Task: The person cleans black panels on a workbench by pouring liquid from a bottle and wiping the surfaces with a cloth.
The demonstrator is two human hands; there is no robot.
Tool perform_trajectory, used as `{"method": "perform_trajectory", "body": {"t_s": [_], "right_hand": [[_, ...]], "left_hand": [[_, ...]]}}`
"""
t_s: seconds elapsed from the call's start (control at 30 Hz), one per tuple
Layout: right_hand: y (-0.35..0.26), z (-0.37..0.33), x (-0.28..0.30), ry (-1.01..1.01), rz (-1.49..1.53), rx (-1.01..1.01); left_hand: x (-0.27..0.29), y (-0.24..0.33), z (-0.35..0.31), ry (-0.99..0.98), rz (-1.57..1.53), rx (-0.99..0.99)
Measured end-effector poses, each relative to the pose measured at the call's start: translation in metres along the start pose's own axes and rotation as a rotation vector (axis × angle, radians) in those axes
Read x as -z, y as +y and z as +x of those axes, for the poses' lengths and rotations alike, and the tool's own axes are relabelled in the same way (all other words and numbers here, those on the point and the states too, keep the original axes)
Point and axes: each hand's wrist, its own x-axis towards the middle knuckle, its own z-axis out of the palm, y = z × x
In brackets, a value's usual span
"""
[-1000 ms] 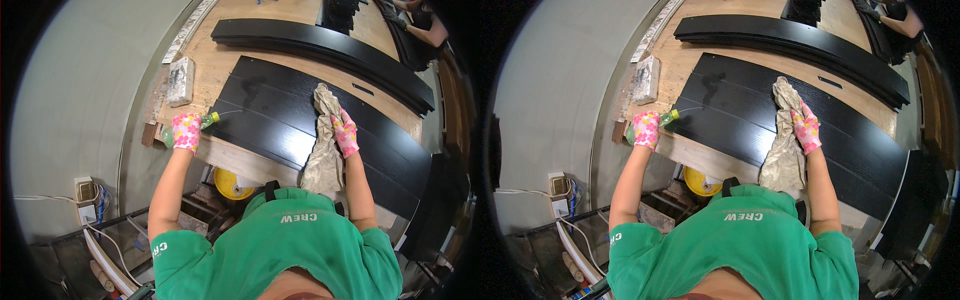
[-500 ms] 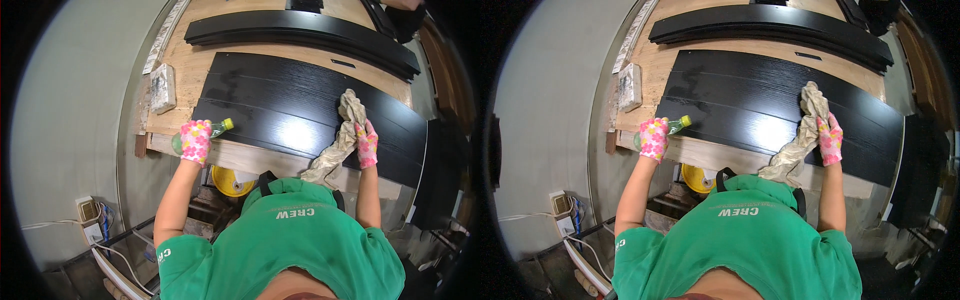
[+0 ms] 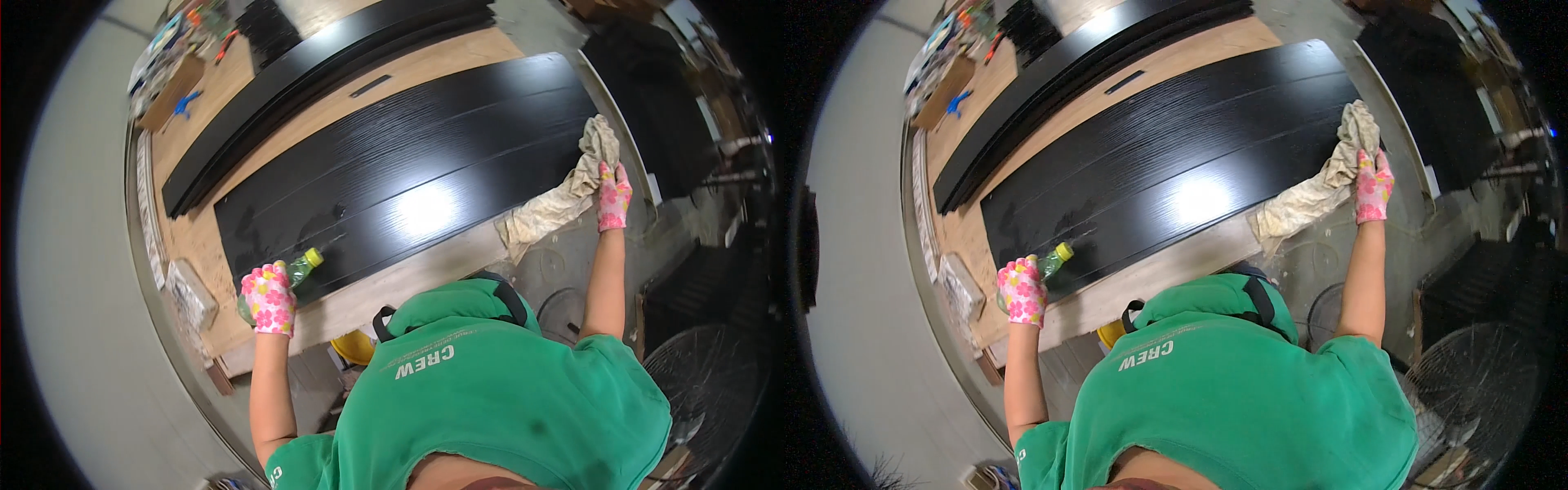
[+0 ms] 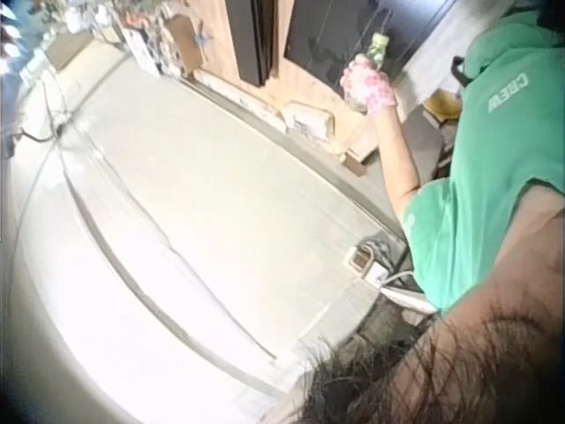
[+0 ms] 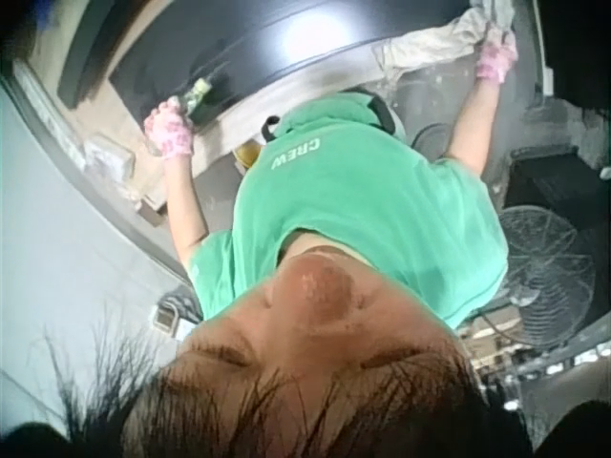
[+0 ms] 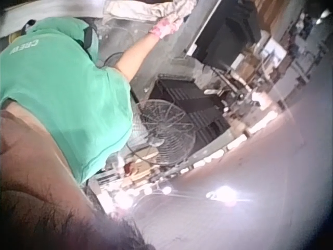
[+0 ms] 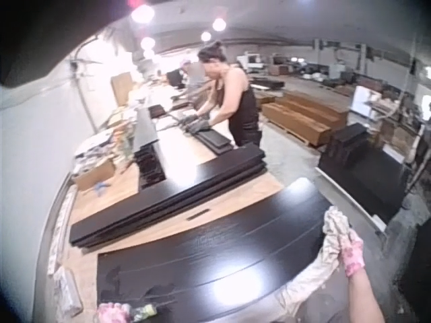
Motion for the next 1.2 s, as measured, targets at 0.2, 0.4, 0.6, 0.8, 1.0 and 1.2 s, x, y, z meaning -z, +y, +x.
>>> {"method": "perform_trajectory", "body": {"t_s": [0.2, 0.4, 0.6, 0.8, 1.0, 1.2], "right_hand": [[0.008, -0.006, 0.024, 0.167, -0.189, -0.103], [0.012, -0.011, 0.008, 0.173, -0.014, -0.072], [0.008, -0.013, 0.003, 0.171, -0.073, -0.046], [0.009, -0.008, -0.016, 0.153, -0.018, -0.07], [-0.01, -0.005, -0.033, 0.068, 0.011, -0.002], [-0.022, -0.009, -0.031, 0.03, -0.121, 0.012]], "left_hand": [[0.041, 0.096, 0.075, 0.067, -0.113, -0.286], [0.068, 0.156, 0.122, 0.184, -0.174, -0.427], [0.058, 0.151, 0.132, 0.179, -0.125, -0.327], [0.064, 0.117, 0.132, 0.048, -0.033, -0.141], [0.085, 0.169, 0.123, 0.189, -0.166, -0.374], [0.066, 0.181, 0.155, 0.135, -0.206, -0.283]]}}
